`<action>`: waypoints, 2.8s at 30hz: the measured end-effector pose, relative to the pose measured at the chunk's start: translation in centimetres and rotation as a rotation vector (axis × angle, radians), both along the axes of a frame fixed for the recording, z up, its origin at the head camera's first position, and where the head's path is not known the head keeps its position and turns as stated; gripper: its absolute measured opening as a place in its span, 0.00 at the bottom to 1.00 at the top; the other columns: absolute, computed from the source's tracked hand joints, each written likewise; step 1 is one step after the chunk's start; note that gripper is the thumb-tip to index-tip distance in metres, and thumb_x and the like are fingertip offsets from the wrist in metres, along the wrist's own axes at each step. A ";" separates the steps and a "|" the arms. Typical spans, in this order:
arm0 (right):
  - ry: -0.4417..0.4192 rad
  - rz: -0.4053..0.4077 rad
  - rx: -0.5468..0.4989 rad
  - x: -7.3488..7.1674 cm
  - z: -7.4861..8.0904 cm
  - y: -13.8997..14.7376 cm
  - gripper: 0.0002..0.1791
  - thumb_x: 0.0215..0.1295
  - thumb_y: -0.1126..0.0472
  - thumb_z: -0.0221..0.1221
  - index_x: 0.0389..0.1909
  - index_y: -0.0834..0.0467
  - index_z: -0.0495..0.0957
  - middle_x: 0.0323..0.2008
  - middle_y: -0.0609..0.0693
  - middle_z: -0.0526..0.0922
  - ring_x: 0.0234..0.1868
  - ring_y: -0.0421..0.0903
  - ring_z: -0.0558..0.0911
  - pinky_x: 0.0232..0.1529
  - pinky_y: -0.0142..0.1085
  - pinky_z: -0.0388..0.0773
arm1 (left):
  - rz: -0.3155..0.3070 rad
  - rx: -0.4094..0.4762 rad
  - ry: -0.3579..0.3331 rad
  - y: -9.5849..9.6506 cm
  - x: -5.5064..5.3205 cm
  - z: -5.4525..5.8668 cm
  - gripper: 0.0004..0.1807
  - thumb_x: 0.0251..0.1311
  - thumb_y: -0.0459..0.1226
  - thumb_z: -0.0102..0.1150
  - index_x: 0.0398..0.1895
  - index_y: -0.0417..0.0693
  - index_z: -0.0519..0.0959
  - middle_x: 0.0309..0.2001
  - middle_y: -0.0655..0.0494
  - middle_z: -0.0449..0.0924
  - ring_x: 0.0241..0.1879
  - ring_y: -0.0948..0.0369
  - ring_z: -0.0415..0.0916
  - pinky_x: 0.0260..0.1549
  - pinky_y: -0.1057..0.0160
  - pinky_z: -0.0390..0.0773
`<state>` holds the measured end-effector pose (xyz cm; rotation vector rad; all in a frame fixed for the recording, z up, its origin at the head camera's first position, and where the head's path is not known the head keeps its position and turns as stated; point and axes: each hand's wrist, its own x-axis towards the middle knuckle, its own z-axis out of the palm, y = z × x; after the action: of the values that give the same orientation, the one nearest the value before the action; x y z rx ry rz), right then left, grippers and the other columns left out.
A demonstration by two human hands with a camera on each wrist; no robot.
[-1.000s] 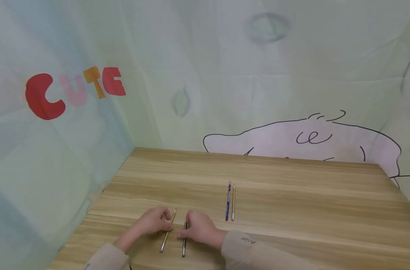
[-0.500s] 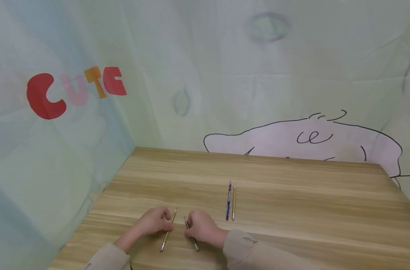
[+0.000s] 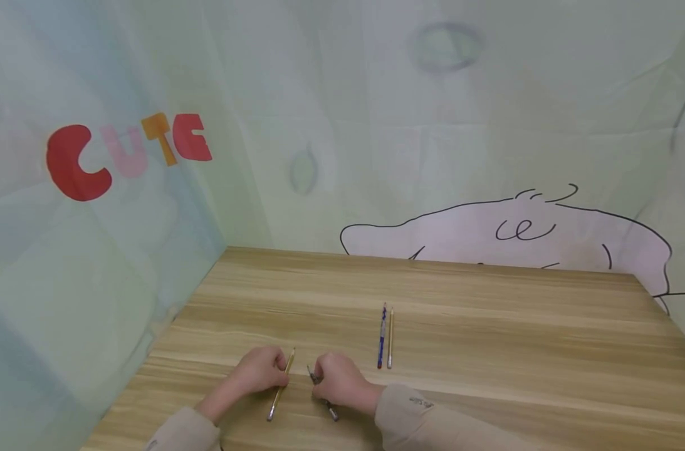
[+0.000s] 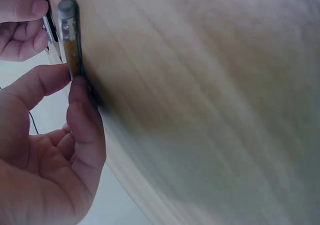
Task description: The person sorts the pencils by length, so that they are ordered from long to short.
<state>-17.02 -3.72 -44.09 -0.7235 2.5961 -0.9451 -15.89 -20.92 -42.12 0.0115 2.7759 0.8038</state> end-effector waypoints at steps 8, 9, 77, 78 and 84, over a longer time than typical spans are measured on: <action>0.003 0.002 -0.018 -0.1 -0.1 0.2 0.10 0.38 0.65 0.66 0.20 0.60 0.74 0.17 0.44 0.72 0.18 0.36 0.68 0.19 0.25 0.65 | -0.015 -0.029 0.044 0.2 -0.1 -0.2 0.10 0.36 0.33 0.64 0.17 0.46 0.70 0.17 0.57 0.69 0.18 0.63 0.64 0.17 0.69 0.63; 0.006 0.000 -0.020 -0.1 -0.2 0.2 0.10 0.38 0.64 0.66 0.20 0.59 0.74 0.16 0.43 0.71 0.17 0.36 0.67 0.19 0.25 0.65 | -0.017 -0.033 0.046 0.2 -0.1 -0.2 0.10 0.36 0.33 0.64 0.17 0.46 0.70 0.17 0.58 0.69 0.18 0.63 0.64 0.17 0.69 0.63; -0.190 -0.166 -0.593 -1.0 1.6 15.4 0.12 0.53 0.69 0.55 0.38 0.70 0.66 0.20 0.51 0.73 0.18 0.40 0.72 0.17 0.28 0.70 | -0.197 0.724 0.025 15.5 -1.2 3.3 0.08 0.50 0.27 0.54 0.35 0.33 0.70 0.26 0.46 0.77 0.23 0.59 0.75 0.24 0.62 0.78; -0.195 -0.163 -0.597 -0.9 1.6 15.5 0.13 0.53 0.69 0.55 0.38 0.70 0.66 0.20 0.51 0.73 0.18 0.39 0.72 0.17 0.28 0.71 | -0.198 0.724 0.023 15.7 -1.4 2.7 0.08 0.50 0.28 0.54 0.34 0.34 0.70 0.26 0.47 0.77 0.23 0.59 0.75 0.24 0.61 0.78; -0.226 -0.171 -0.595 -0.5 1.4 16.0 0.14 0.53 0.68 0.55 0.39 0.71 0.66 0.21 0.51 0.73 0.18 0.38 0.72 0.18 0.29 0.72 | -0.190 0.717 -0.001 16.2 -2.1 0.4 0.08 0.49 0.30 0.56 0.34 0.39 0.71 0.25 0.51 0.76 0.23 0.58 0.76 0.25 0.58 0.78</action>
<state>-17.50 12.27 -42.64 -0.4834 2.2062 -1.7756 -17.94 -4.70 -41.73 0.3924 2.2834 1.6727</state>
